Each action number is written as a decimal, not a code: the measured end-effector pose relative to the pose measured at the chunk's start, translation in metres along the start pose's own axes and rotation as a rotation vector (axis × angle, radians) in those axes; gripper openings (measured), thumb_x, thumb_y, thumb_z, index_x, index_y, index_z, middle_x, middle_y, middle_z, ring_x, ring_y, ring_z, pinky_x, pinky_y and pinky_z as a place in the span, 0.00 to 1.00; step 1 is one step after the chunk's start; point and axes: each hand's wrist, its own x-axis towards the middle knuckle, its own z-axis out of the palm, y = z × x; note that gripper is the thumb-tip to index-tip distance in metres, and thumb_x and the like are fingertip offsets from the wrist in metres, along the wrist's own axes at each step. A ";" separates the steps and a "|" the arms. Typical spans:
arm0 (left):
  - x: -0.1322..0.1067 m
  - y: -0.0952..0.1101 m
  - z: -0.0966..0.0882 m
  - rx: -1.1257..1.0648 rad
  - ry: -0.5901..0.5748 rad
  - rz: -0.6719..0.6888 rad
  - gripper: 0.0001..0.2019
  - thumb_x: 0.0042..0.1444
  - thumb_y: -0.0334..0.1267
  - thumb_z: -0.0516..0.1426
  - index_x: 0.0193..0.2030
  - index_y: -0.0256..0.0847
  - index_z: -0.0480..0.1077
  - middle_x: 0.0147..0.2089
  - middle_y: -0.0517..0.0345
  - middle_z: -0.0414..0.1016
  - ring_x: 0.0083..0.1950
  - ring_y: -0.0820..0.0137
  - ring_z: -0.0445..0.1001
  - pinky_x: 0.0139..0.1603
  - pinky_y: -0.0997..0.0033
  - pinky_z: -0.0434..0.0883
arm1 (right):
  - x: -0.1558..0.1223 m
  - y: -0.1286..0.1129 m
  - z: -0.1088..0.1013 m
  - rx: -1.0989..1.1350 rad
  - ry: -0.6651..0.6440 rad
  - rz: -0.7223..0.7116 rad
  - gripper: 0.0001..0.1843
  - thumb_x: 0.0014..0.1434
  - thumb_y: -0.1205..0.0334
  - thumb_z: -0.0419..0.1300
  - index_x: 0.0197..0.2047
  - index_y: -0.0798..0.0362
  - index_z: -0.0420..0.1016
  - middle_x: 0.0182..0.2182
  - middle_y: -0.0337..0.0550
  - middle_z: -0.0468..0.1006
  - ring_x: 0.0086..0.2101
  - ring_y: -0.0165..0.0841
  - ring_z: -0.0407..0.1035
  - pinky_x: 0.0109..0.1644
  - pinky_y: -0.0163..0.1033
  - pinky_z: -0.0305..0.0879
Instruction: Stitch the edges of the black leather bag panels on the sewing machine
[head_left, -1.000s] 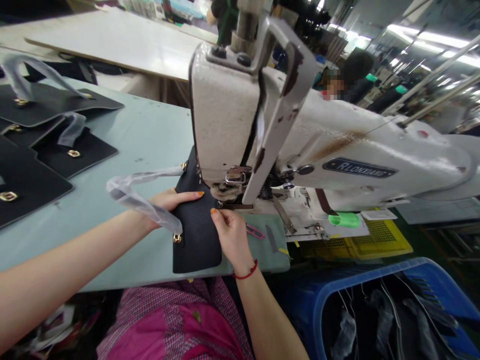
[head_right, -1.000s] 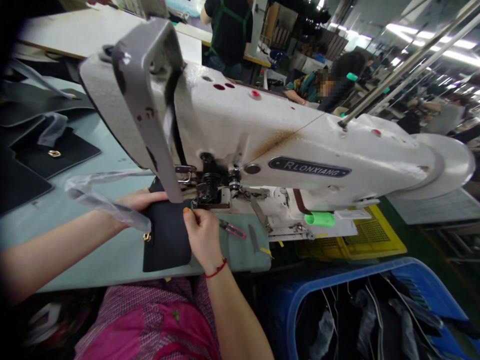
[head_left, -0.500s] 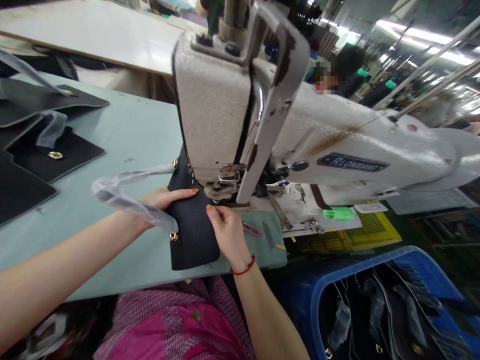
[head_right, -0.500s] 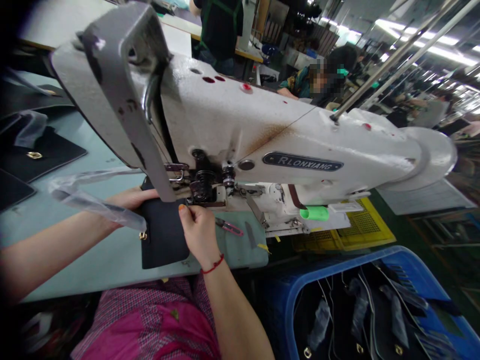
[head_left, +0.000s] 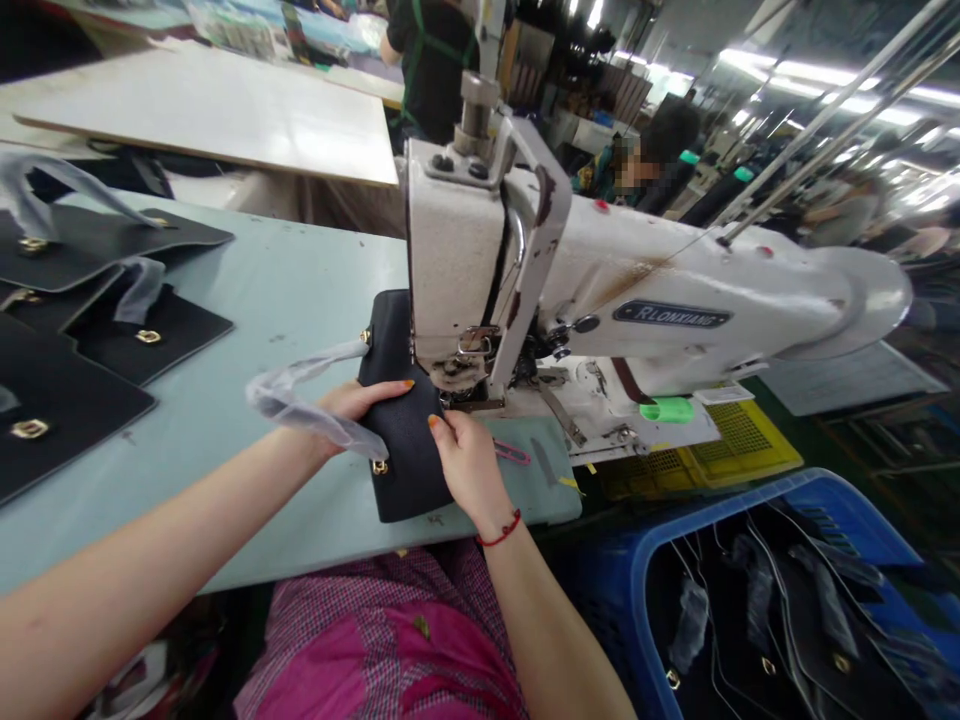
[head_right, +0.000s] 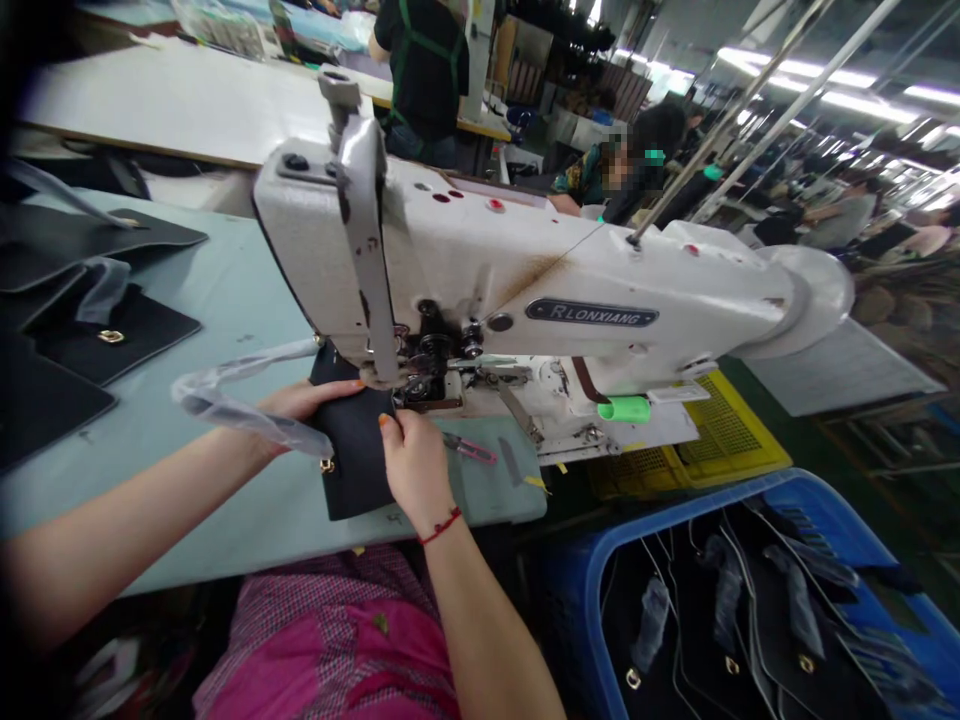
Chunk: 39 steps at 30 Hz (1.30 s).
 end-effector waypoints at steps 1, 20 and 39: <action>-0.001 -0.001 0.001 -0.011 -0.007 0.007 0.15 0.43 0.32 0.69 0.39 0.35 0.78 0.35 0.48 0.83 0.29 0.61 0.81 0.32 0.63 0.81 | -0.001 0.000 -0.001 -0.023 0.001 0.006 0.13 0.68 0.60 0.53 0.37 0.54 0.75 0.32 0.44 0.78 0.32 0.32 0.70 0.34 0.33 0.56; -0.031 -0.065 0.070 -0.453 0.476 0.106 0.14 0.55 0.34 0.63 0.49 0.42 0.75 0.57 0.54 0.78 0.58 0.55 0.76 0.49 0.66 0.81 | 0.022 -0.024 -0.061 -0.599 -0.075 -0.027 0.15 0.68 0.54 0.56 0.38 0.51 0.82 0.35 0.48 0.82 0.36 0.38 0.75 0.32 0.38 0.54; -0.038 -0.070 0.057 -0.485 0.231 0.130 0.13 0.54 0.32 0.64 0.47 0.40 0.75 0.65 0.48 0.70 0.65 0.54 0.69 0.57 0.62 0.76 | 0.022 -0.026 -0.062 -0.673 -0.025 -0.096 0.15 0.67 0.55 0.57 0.36 0.51 0.82 0.35 0.47 0.83 0.36 0.35 0.75 0.34 0.37 0.54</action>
